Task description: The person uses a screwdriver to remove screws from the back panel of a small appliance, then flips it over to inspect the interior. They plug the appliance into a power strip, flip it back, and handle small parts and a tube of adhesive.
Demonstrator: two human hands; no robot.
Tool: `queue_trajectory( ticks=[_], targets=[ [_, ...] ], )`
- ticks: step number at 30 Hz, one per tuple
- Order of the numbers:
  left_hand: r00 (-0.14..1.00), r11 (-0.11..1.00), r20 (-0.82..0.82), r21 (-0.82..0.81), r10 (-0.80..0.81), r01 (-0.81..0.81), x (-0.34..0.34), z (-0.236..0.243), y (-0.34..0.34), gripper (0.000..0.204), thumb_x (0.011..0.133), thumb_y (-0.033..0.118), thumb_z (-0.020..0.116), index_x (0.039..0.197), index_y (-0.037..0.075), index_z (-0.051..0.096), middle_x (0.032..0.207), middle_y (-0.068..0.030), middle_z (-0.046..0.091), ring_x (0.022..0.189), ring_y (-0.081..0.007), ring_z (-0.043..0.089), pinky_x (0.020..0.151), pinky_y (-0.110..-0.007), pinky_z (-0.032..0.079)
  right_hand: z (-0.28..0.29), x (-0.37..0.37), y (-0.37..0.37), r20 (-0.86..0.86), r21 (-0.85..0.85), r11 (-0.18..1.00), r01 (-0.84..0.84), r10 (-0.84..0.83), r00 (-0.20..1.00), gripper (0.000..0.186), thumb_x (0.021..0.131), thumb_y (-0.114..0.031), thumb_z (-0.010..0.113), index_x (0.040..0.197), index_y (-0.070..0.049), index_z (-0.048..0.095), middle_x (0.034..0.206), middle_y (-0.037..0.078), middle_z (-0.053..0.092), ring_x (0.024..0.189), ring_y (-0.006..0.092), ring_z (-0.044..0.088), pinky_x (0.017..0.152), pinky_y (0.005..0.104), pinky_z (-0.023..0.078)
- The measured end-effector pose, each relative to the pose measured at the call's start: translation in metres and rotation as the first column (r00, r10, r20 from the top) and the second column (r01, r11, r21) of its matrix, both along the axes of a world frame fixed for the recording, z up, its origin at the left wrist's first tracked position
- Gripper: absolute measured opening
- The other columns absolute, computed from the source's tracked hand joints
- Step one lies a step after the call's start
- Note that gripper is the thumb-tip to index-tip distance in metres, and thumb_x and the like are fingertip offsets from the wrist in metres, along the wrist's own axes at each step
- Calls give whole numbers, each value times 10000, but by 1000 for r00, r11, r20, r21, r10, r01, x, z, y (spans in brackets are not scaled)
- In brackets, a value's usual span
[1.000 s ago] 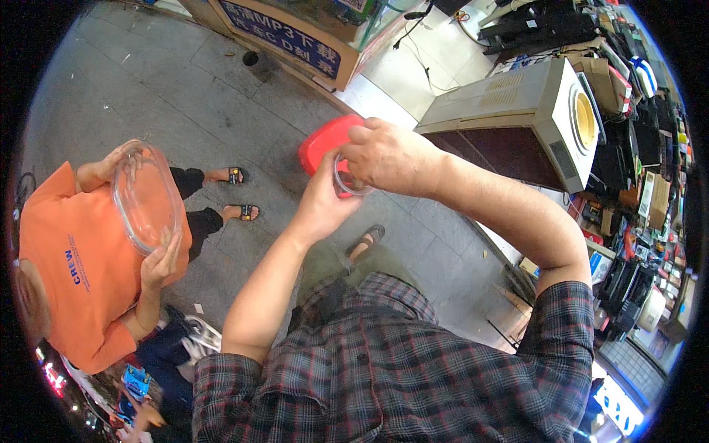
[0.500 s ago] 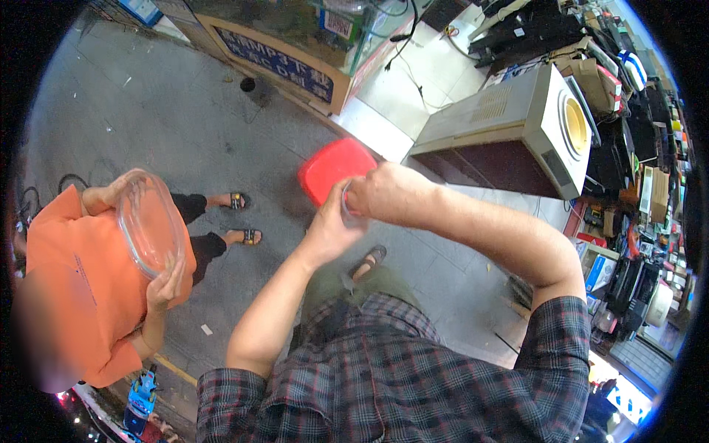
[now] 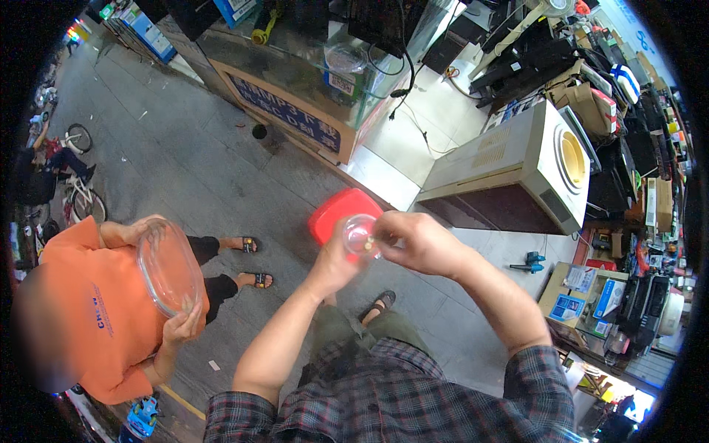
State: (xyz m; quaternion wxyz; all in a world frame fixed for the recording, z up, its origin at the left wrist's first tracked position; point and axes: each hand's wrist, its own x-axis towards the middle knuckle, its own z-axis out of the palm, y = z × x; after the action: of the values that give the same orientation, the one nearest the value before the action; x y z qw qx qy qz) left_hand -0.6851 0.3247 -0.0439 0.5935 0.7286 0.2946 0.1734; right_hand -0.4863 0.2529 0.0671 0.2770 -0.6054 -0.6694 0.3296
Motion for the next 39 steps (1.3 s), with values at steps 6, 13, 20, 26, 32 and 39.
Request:
queue_trajectory(
  ticks=[6, 13, 20, 26, 32, 39],
  targets=[
    [963, 959, 203, 186, 175, -214, 49, 22, 113, 719, 819, 91, 847, 1408, 31, 439, 1345, -123, 595, 1206, -227, 621, 1057, -380, 500, -41, -6, -82, -756, -479, 843, 246, -538, 373, 153, 965, -107, 691, 1057, 1, 634, 968, 71, 697, 865, 149, 685, 810, 294, 561],
    [891, 656, 256, 606, 375, -450, 121, 71, 249, 767, 857, 270, 850, 1453, 23, 435, 1314, -191, 620, 1173, -300, 633, 1025, -422, 496, -81, -74, -169, -721, -675, 737, -21, -666, -191, 115, 994, -91, 663, 1090, -36, 630, 1004, 93, 682, 884, 161, 689, 794, 296, 595],
    [890, 629, 149, 657, 431, -415, 147, 49, 313, 901, 823, 360, 856, 1502, 4, 383, 1429, -183, 574, 1302, -346, 543, 1097, -455, 420, -85, -95, -186, -677, -700, 706, -108, -704, -216, 108, 1017, -102, 643, 1100, -34, 629, 1021, 77, 663, 897, 158, 674, 821, 300, 591],
    [862, 649, 218, 582, 457, -491, 129, 43, 294, 1058, 815, 415, 855, 1582, -7, 261, 1576, -280, 364, 1465, -404, 368, 1208, -483, 312, -76, -94, -133, -715, -661, 747, -64, -654, -247, 126, 998, -100, 662, 1094, -22, 635, 996, 84, 688, 909, 173, 688, 820, 319, 586],
    [760, 802, 331, 13, 559, -597, 20, -7, 108, 705, 1021, 333, 651, 1532, -16, 313, 1560, -211, 386, 1440, -303, 395, 1200, -451, 312, -36, -93, -23, -790, -613, 780, -127, -602, 114, 169, 1002, -177, 665, 1078, -29, 644, 1009, 71, 685, 915, 138, 680, 797, 291, 567],
    [846, 828, -299, -227, 441, -512, -233, -184, -181, 624, 917, 241, 769, 1419, -23, 507, 1360, -272, 569, 1234, -394, 585, 976, -435, 516, -4, -203, 106, -827, -489, 781, -388, -275, 490, 215, 1057, -219, 584, 1101, -13, 628, 989, 56, 662, 883, 137, 661, 747, 322, 535]
  ],
)
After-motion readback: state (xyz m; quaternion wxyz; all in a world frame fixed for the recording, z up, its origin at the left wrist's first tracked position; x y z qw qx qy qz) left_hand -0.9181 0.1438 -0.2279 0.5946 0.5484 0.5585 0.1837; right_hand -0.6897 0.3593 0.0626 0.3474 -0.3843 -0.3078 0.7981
